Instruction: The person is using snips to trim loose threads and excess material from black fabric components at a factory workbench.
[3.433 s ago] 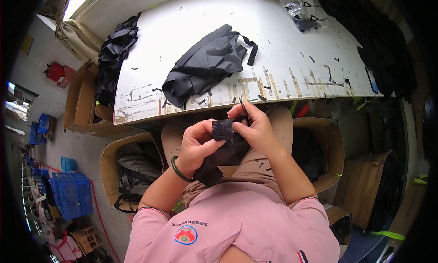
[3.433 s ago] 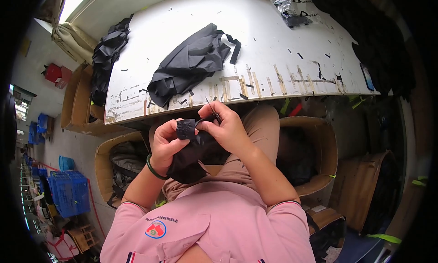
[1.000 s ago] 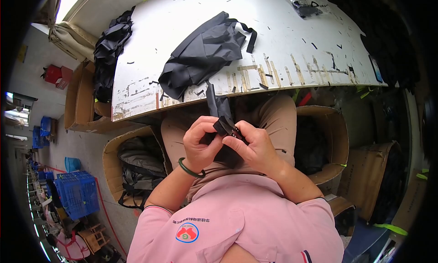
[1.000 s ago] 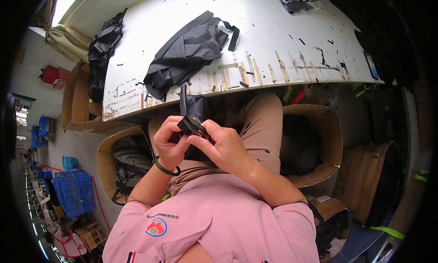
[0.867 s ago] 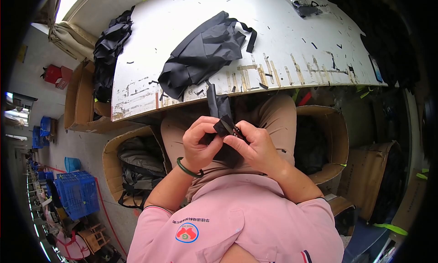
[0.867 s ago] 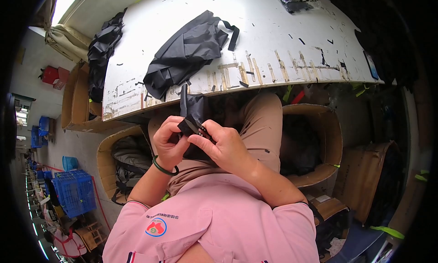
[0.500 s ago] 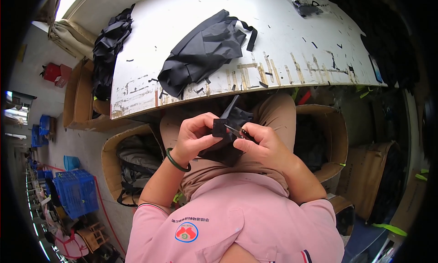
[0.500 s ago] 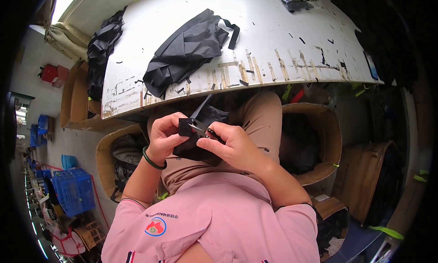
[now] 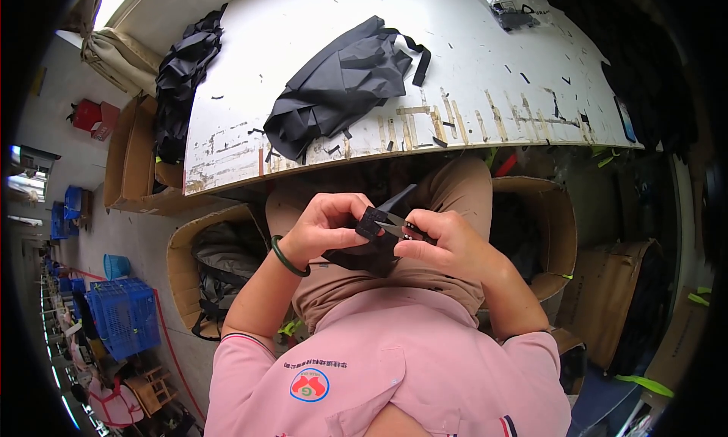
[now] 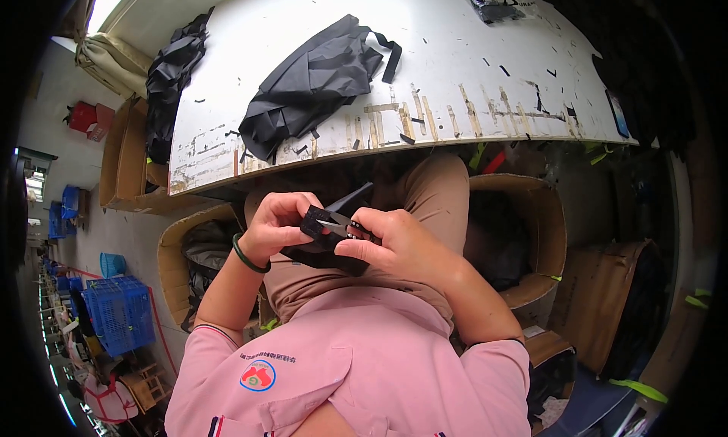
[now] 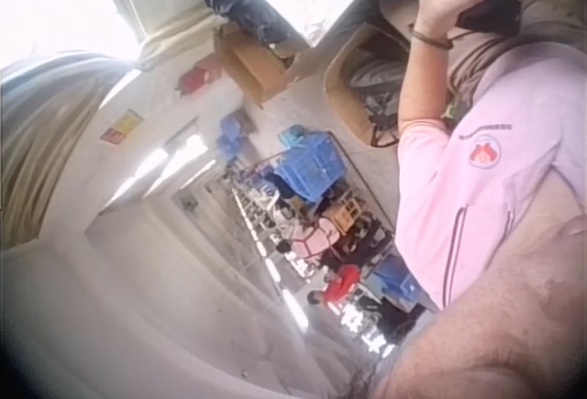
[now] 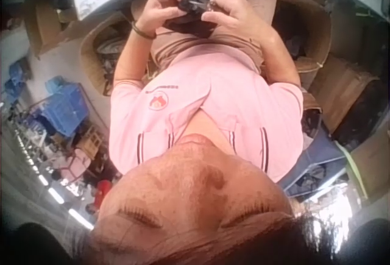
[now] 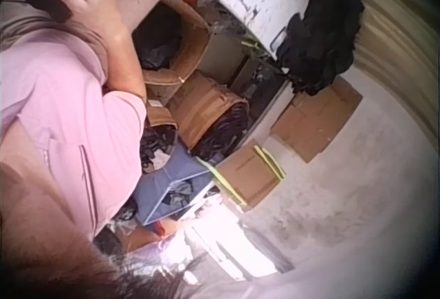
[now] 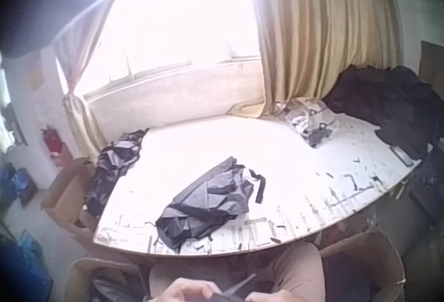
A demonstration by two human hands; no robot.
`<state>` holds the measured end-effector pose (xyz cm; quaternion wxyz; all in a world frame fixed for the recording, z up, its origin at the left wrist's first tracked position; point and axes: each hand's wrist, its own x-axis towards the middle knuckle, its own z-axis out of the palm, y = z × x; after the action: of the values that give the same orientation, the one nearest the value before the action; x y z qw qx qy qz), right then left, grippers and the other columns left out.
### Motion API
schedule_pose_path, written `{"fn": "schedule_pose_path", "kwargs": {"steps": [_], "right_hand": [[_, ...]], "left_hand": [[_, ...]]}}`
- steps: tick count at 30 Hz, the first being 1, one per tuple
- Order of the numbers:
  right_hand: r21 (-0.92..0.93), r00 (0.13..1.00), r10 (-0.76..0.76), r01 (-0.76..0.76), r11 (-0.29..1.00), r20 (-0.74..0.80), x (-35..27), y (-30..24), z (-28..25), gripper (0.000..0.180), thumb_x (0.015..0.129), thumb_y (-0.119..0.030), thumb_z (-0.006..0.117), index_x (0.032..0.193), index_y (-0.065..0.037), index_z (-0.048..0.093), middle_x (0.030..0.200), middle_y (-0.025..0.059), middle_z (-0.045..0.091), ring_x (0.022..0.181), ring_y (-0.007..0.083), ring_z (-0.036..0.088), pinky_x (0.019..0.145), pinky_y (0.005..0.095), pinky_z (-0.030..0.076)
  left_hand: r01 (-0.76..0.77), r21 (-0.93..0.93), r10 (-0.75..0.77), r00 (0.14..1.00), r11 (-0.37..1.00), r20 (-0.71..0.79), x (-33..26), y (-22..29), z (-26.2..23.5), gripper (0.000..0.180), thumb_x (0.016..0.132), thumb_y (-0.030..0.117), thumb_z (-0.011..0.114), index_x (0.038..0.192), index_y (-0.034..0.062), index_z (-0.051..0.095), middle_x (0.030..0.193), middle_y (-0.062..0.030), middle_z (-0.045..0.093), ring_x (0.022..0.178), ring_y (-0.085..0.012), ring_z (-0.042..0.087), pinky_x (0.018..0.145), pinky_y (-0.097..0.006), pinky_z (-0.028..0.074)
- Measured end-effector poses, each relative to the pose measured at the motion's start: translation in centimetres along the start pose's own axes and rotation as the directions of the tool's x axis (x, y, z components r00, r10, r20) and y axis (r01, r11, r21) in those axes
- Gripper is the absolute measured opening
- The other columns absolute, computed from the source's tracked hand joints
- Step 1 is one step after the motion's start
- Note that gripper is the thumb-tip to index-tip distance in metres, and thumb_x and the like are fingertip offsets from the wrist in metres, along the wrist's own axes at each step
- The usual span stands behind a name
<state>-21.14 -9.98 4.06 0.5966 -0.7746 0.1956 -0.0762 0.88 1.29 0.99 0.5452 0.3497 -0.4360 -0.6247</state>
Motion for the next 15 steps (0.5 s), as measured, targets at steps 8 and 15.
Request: {"fn": "schedule_pose_path", "kwargs": {"steps": [8, 15], "right_hand": [[-0.094, 0.997, -0.069, 0.065, 0.994, -0.041, 0.05, 0.59, 0.69, 0.026, 0.083, -0.022, 0.074, 0.083, -0.002, 0.056, 0.062, 0.0043, 0.050, 0.055, 0.0109, 0.042, 0.050, 0.0273, 0.037], [-0.207, 0.990, -0.131, 0.117, 0.971, -0.054, 0.26, 0.54, 0.81, 0.036, 0.084, -0.037, 0.069, 0.080, -0.003, 0.055, 0.059, 0.0140, 0.056, 0.053, 0.0342, 0.056, 0.050, 0.0399, 0.042]], "left_hand": [[0.025, 0.020, -0.025, 1.000, 0.999, -0.011, 0.06, -0.32, 0.09, 0.010, 0.079, 0.000, 0.067, 0.088, -0.0023, 0.063, 0.095, -0.0077, 0.060, 0.086, -0.0132, 0.056, 0.076, -0.025, 0.044], [0.033, 0.108, -0.034, 0.999, 0.994, 0.004, -0.03, -0.34, 0.22, 0.011, 0.079, 0.002, 0.068, 0.088, -0.0020, 0.063, 0.095, -0.0071, 0.061, 0.087, -0.0132, 0.057, 0.077, -0.025, 0.044]]}}
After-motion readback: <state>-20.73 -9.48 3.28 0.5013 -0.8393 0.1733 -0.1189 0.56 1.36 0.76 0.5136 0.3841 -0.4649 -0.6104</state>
